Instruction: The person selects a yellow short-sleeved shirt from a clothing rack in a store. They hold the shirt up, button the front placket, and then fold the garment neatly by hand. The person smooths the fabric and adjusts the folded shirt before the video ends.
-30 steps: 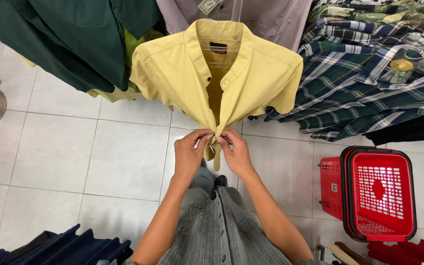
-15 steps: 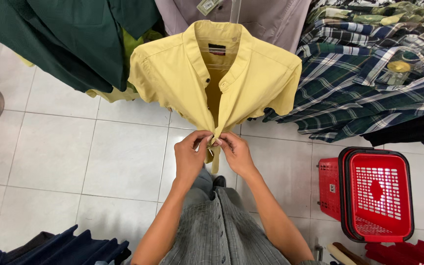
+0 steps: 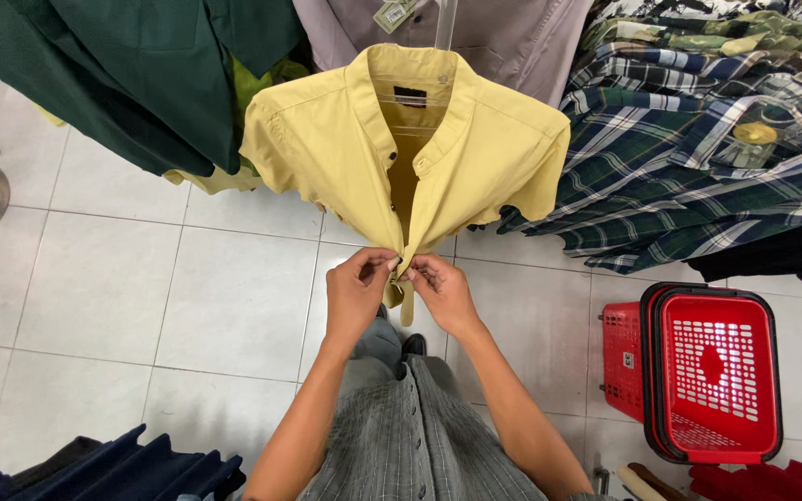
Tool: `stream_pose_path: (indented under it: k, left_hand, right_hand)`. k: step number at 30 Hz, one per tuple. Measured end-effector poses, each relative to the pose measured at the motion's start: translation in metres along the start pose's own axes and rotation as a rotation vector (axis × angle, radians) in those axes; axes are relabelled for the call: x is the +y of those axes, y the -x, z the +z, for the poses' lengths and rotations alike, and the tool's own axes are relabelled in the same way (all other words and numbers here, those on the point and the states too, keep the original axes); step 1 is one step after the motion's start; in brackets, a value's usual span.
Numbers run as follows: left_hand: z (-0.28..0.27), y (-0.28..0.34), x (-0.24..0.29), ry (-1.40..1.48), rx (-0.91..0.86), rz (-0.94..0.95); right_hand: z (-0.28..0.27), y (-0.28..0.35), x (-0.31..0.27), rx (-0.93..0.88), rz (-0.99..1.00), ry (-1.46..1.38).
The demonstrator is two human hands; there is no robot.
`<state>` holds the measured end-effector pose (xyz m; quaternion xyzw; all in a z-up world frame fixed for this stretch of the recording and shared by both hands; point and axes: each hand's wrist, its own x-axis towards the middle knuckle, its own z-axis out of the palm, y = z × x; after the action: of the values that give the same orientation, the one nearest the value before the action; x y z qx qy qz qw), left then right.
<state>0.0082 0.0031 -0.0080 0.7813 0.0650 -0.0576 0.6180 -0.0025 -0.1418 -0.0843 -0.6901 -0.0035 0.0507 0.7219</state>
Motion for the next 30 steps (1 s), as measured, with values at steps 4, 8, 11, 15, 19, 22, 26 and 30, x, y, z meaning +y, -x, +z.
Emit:
stream_pose_path:
  k: [4,8,11,15,19,22,26,30]
  left_hand:
    - [0.002,0.0,0.001,-0.02,0.003,0.017]
    - [0.003,0.001,0.006,-0.047,0.007,0.017]
    - [0.006,0.001,0.005,-0.034,0.002,0.015]
    - [0.007,0.001,0.005,-0.033,-0.004,0.012]
    - [0.008,0.001,0.005,-0.014,-0.009,0.013]
    - [0.009,0.001,0.005,-0.01,-0.012,0.007]
    - [0.012,0.002,0.007,-0.006,-0.021,0.009]
    - [0.016,0.002,0.007,0.015,-0.022,0.004]
  right_hand:
    - [0.0,0.002,0.004,0.026,0.013,-0.005]
    - [0.0,0.004,-0.002,0.028,0.023,-0.052]
    - [0.001,0.005,-0.006,0.052,0.034,-0.063]
    - [0.001,0.004,-0.003,0.068,0.032,-0.07]
    - [0.0,0.005,-0.004,0.069,0.031,-0.098]
    - [-0.001,0.004,0.007,0.085,0.034,-0.09]
    - [-0.004,0.004,0.008,0.104,0.032,-0.07]
    - [-0.006,0.005,0.005,0.142,0.019,-0.032]
